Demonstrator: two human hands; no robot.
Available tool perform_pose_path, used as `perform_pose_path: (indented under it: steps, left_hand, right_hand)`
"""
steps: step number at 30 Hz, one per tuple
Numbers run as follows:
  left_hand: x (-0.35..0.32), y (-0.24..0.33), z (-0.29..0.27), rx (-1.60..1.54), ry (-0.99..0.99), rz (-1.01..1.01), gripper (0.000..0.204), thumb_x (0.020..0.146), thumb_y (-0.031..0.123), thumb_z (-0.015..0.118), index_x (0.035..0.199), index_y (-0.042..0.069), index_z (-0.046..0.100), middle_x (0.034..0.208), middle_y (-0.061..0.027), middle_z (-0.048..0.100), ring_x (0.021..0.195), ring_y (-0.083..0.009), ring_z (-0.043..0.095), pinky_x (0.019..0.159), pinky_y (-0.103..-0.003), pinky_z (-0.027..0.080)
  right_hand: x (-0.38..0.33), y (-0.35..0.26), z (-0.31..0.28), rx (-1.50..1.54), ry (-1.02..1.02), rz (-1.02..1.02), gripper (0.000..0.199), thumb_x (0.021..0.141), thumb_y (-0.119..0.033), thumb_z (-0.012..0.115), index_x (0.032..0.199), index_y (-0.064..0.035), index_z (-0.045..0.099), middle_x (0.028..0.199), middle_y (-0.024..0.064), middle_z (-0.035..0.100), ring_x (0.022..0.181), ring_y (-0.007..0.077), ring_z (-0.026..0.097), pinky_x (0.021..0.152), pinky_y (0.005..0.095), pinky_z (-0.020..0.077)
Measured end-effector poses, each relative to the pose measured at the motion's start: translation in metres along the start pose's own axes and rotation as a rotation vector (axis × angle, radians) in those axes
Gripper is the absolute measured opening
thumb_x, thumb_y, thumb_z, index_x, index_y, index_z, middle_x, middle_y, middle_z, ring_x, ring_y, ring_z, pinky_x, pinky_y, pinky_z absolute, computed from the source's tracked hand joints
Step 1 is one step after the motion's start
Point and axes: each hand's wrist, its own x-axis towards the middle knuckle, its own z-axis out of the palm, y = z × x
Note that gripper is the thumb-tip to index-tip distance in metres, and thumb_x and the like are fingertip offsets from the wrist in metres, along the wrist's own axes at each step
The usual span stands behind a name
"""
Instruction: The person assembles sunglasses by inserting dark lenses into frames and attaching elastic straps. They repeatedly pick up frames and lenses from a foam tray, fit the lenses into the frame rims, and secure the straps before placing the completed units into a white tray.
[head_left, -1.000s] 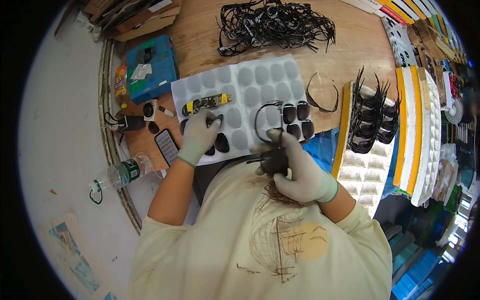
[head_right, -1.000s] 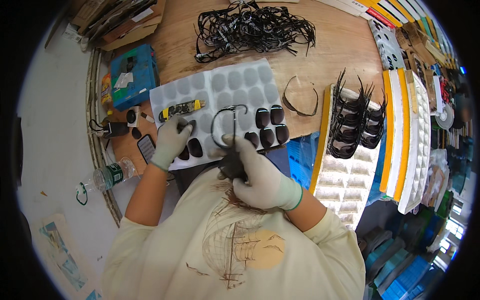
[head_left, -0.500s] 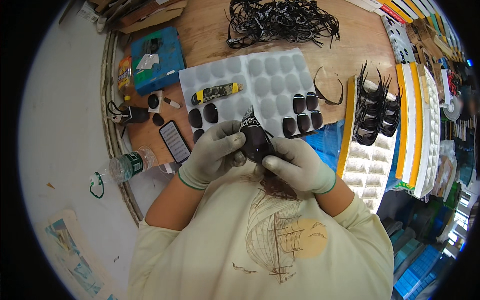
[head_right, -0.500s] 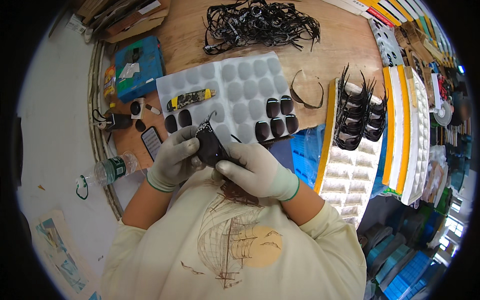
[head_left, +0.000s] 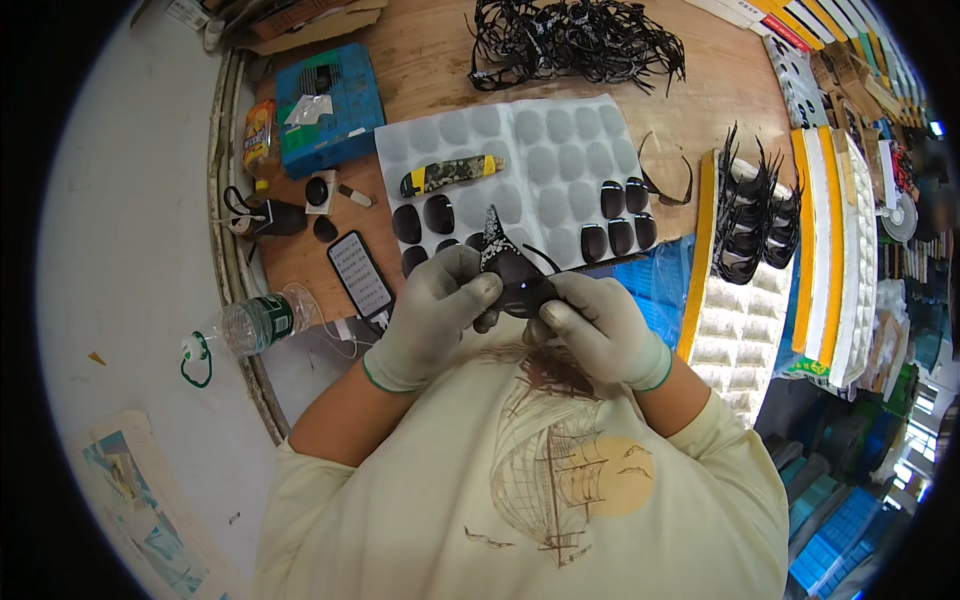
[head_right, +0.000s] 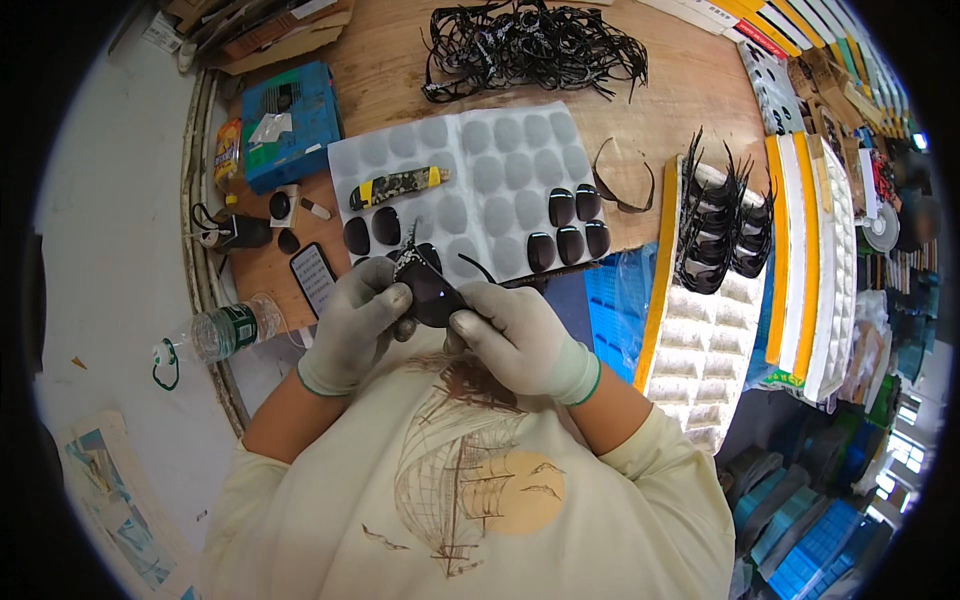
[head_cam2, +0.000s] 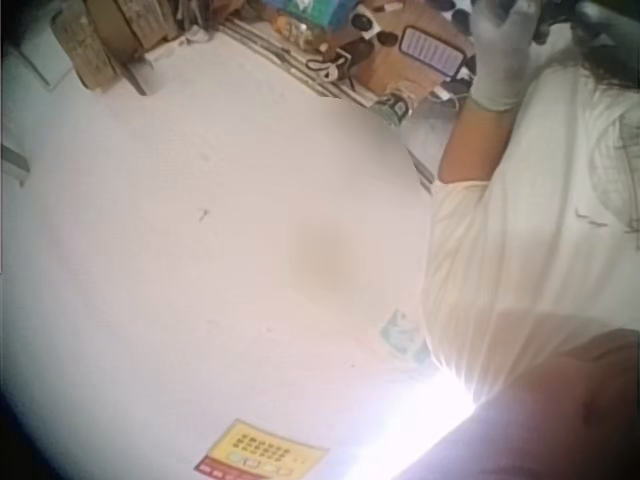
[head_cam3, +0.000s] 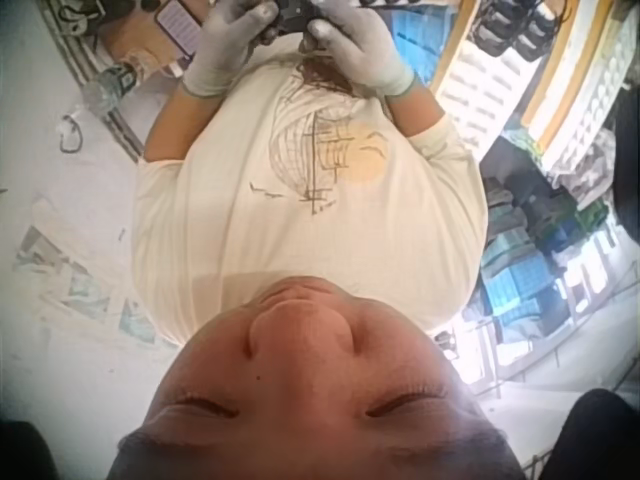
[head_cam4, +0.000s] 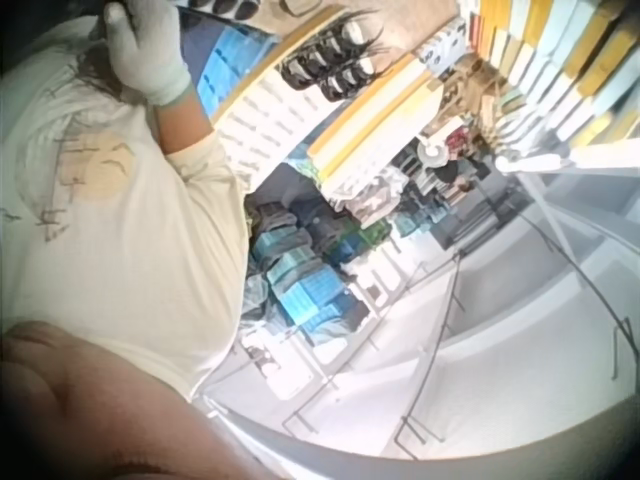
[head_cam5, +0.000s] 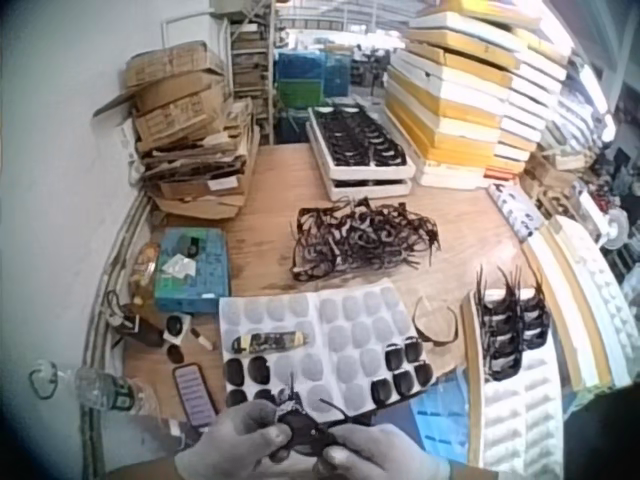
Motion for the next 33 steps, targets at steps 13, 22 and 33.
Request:
perform_pose_path:
  steps: [13,22,33]
  left_hand:
    - [0.004,0.002,0.005,0.247,-0.164,0.139,0.032,0.101,0.020,0.061,0.118,-0.006,0.057,0.109,-0.0081,0.066,0.103,-0.0124,0.063,0.091,-0.030,0.052]
    - [0.120,0.036,0.032,0.930,-0.363,0.606,0.033,0.085,0.036,0.070,0.095,0.005,0.075,0.144,-0.0250,0.053,0.136,-0.0366,0.050,0.112,-0.044,0.037]
    - [0.394,0.009,-0.066,1.730,-0.179,0.392,0.050,0.099,0.044,0.051,0.121,0.003,0.068,0.119,-0.0229,0.068,0.108,-0.0424,0.063,0.099,-0.043,0.049]
  right_hand:
    - [0.007,-0.005,0.007,-0.079,0.213,0.029,0.022,0.086,-0.017,0.073,0.087,0.0034,0.064,0.062,0.0128,0.061,0.052,0.0188,0.060,0.051,0.0337,0.0460]
    - [0.009,0.038,-0.078,-0.414,0.165,0.030,0.034,0.083,-0.012,0.065,0.114,0.0026,0.061,0.093,0.0195,0.070,0.088,0.0388,0.069,0.081,0.0434,0.0551]
    - [0.083,0.239,-0.222,-1.092,0.155,0.552,0.030,0.086,-0.016,0.058,0.113,-0.0051,0.064,0.107,0.0176,0.069,0.102,0.0365,0.067,0.089,0.0463,0.0541]
